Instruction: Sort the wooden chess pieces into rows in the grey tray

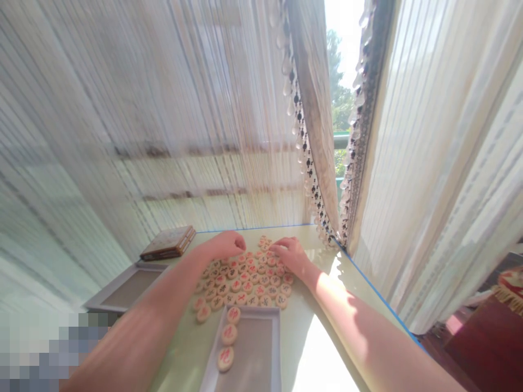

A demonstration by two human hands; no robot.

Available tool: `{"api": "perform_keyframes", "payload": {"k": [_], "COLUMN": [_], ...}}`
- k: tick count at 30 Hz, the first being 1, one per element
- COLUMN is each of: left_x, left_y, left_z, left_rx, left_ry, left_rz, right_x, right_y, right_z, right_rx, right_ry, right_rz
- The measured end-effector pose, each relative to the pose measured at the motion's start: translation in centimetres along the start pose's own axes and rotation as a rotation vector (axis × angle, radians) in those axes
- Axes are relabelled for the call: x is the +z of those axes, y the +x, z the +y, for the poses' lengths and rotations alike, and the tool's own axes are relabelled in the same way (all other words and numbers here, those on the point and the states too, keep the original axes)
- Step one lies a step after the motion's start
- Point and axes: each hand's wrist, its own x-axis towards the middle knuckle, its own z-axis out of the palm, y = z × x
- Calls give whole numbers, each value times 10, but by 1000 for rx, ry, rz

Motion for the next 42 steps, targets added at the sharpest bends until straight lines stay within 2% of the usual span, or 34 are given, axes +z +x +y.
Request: {"api": "perform_keyframes", "payload": {"k": [3,8,13,17,19,23,24,26,27,32,35,42], "left_x": [0,5,2,3,4,1,0,-3,-4,-9,-11,-10], "left_y": [-5,-6,-9,-10,-10,-11,-12,-12,-12,-11,-12,-8], "left_z": [4,5,7,9,9,10,10,11,11,12,12,0], "left_rx": [2,12,9,22,26,9,2,-8,-10,-18,-54,-132], "left_ry": [110,155,170,199,204,187,181,161,149,89,18,1], "left_rz": [-80,-9,-58,-36,-33,-69,-79,-78,-63,73,82,156], "right_x": [2,3,3,2,-2,-14,-16,-18,-18,-7,-4,3], "right_y": [1,1,1,-1,-4,-17,-22,-32,-37,-46,-45,-47], "right_z": [2,3,4,0,-8,-41,-50,-65,-70,-75,-70,-66], "right_rx": [-34,-82,-66,-108,-185,-351,-349,-310,-284,-267,-239,-274], "right_ry": [-29,-60,-61,-83,-114,-184,-181,-165,-181,-203,-152,-121], "right_rz": [-3,-26,-25,-35,-101,-340,-395,-629,-671,-645,-706,-713]}}
